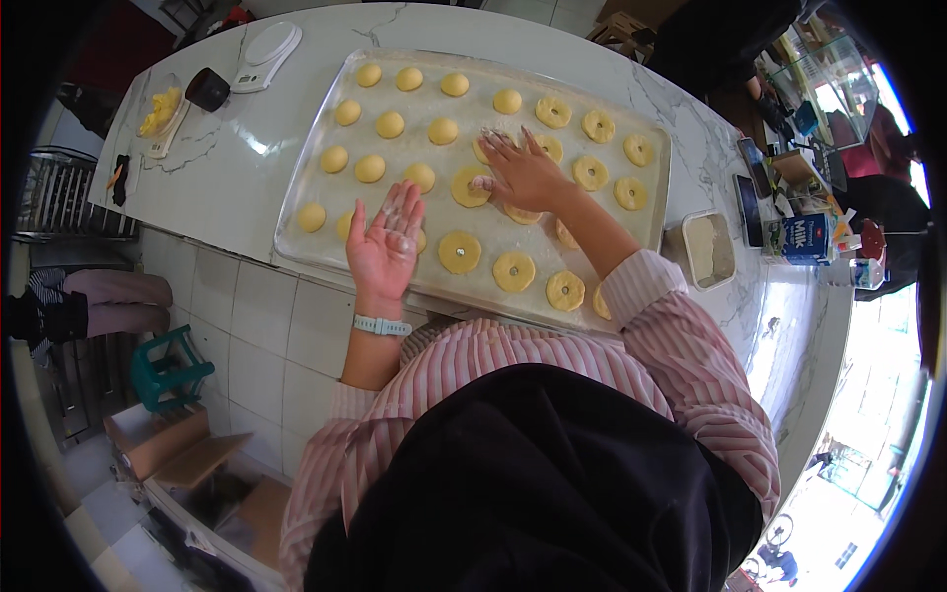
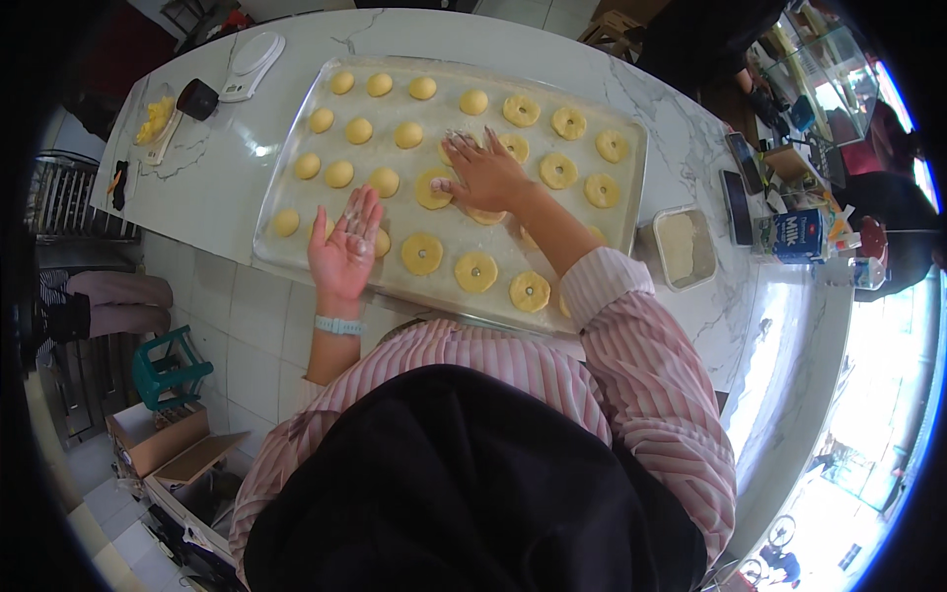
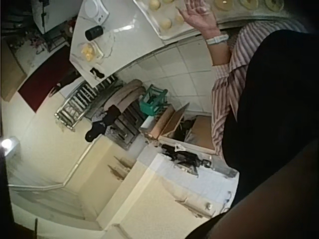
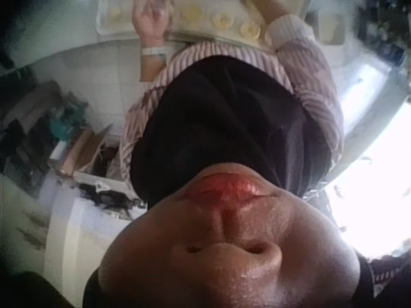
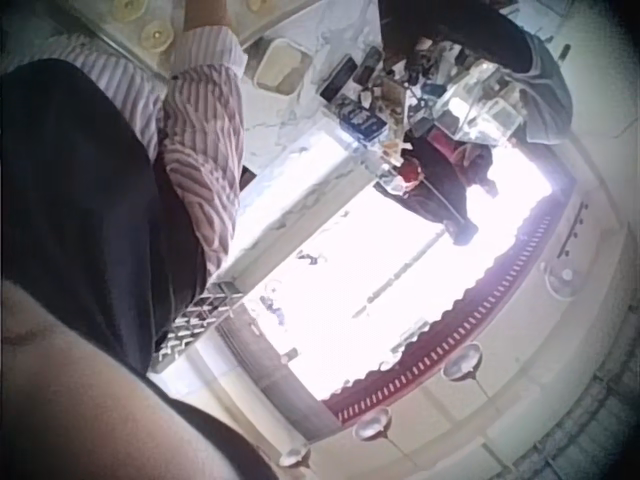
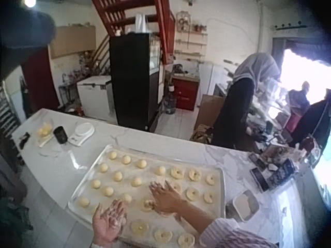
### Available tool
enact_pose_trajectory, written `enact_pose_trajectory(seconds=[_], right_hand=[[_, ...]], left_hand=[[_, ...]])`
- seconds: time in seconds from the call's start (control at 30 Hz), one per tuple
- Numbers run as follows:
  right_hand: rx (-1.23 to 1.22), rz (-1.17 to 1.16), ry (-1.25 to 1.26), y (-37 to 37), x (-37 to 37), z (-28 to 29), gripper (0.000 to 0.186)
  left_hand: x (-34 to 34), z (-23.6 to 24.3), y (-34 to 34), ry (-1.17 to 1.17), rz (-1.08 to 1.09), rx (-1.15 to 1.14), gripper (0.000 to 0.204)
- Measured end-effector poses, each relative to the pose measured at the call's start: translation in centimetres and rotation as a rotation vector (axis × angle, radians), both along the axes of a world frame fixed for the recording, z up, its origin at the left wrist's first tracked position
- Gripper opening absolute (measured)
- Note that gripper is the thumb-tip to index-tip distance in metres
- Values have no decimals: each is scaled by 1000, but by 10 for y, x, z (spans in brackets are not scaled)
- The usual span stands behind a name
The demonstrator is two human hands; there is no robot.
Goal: The person is shaping and punching holes in small rounds of dough on a baking sheet to make donuts.
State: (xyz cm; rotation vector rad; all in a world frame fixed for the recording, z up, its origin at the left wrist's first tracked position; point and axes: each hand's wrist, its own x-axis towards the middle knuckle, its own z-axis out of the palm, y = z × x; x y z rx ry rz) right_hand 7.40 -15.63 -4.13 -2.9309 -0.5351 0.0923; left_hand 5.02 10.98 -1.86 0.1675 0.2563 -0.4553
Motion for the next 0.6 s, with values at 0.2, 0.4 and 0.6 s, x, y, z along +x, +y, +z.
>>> enact_pose_trajectory(seconds=[0.2,0.4,0.6], right_hand=[[-10,-4,-11,1,0,4,81],[-69,6,-31,4,0,5,77],[32,-68,-24,0,7,11,78]], left_hand=[[-7,-9,10,-73,-9,-87,54],[-7,-7,5,-25,-3,-20,50],[-9,-7,8,-21,-10,-10,45]])
